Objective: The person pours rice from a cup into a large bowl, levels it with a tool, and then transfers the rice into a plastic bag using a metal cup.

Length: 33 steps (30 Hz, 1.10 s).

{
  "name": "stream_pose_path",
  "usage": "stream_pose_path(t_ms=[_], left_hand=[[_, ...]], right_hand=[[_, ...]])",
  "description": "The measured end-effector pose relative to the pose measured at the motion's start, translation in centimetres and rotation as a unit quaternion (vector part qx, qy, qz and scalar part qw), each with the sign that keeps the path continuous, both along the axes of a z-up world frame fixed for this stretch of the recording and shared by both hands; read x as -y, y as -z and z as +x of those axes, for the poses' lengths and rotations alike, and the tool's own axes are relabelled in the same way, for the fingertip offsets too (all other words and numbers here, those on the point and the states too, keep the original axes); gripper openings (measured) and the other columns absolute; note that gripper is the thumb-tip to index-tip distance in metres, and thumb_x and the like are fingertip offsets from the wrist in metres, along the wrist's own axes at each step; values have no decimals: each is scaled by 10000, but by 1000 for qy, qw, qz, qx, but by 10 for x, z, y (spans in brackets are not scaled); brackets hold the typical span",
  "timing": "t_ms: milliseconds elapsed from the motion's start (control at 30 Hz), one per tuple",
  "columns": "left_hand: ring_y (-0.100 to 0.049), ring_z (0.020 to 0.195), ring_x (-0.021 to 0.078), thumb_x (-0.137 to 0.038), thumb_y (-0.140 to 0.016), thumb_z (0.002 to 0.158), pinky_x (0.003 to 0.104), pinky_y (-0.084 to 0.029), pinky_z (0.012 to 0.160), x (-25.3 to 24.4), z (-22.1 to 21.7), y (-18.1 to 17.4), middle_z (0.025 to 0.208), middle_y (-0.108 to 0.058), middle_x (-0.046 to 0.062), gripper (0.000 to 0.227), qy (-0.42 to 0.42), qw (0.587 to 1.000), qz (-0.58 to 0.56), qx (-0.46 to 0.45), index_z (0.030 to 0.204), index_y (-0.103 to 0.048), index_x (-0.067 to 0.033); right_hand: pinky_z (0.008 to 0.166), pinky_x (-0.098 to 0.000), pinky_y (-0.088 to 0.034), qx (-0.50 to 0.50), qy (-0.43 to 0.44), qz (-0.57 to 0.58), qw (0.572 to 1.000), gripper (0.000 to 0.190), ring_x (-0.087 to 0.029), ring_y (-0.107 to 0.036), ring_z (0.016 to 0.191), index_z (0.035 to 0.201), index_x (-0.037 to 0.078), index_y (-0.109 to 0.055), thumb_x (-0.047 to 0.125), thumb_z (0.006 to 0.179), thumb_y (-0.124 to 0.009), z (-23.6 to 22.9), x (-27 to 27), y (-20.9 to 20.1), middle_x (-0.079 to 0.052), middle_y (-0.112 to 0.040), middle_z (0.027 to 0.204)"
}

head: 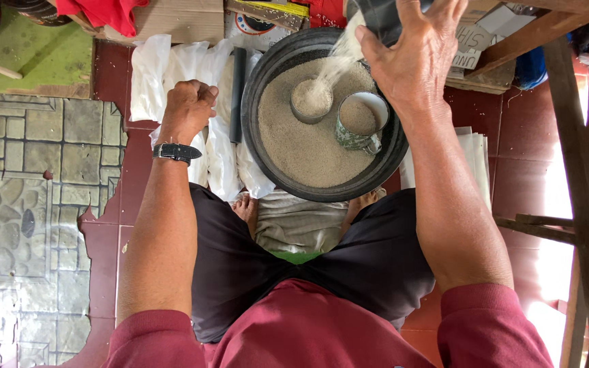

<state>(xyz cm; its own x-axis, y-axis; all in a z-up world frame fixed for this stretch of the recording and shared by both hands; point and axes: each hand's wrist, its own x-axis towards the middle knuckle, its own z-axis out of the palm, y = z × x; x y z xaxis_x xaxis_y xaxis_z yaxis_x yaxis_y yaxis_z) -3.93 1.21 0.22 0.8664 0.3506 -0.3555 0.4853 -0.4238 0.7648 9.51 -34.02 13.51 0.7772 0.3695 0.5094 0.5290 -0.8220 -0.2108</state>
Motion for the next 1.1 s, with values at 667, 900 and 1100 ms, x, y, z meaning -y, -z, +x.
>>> stream_pose_path(t_ms=[667, 900, 1100], left_hand=[[-793, 749, 263, -266, -569, 1030, 312, -536, 596, 1, 5, 5, 899, -736, 101, 280, 8, 1000, -5, -17, 984, -680, -14], [-782, 734, 226, -258, -572, 1040, 327, -551, 537, 2, 7, 6, 869, -712, 87, 271, 7, 1000, 3, -15, 945, -668, -23], [-780, 728, 236, -267, -564, 1048, 340, -564, 533, 3, 6, 6, 892, -708, 113, 295, 12, 1000, 5, -13, 968, -660, 1]], right_hand=[[819, -648, -611, -2, -1, 8, 1000, 790, -466, -356, 1339, 1507, 195, -641, 373, 907, -1124, 9, 10, 19, -183, -349, 1499], [767, -656, -602, -10, 0, 4, 1000, 752, -446, -353, 1309, 1466, 202, -656, 369, 876, -1092, 4, 7, 9, -153, -383, 1463], [780, -651, -598, -19, -7, -4, 1000, 827, -433, -386, 1322, 1511, 217, -608, 352, 890, -1138, -2, 5, 5, -130, -365, 1497]])
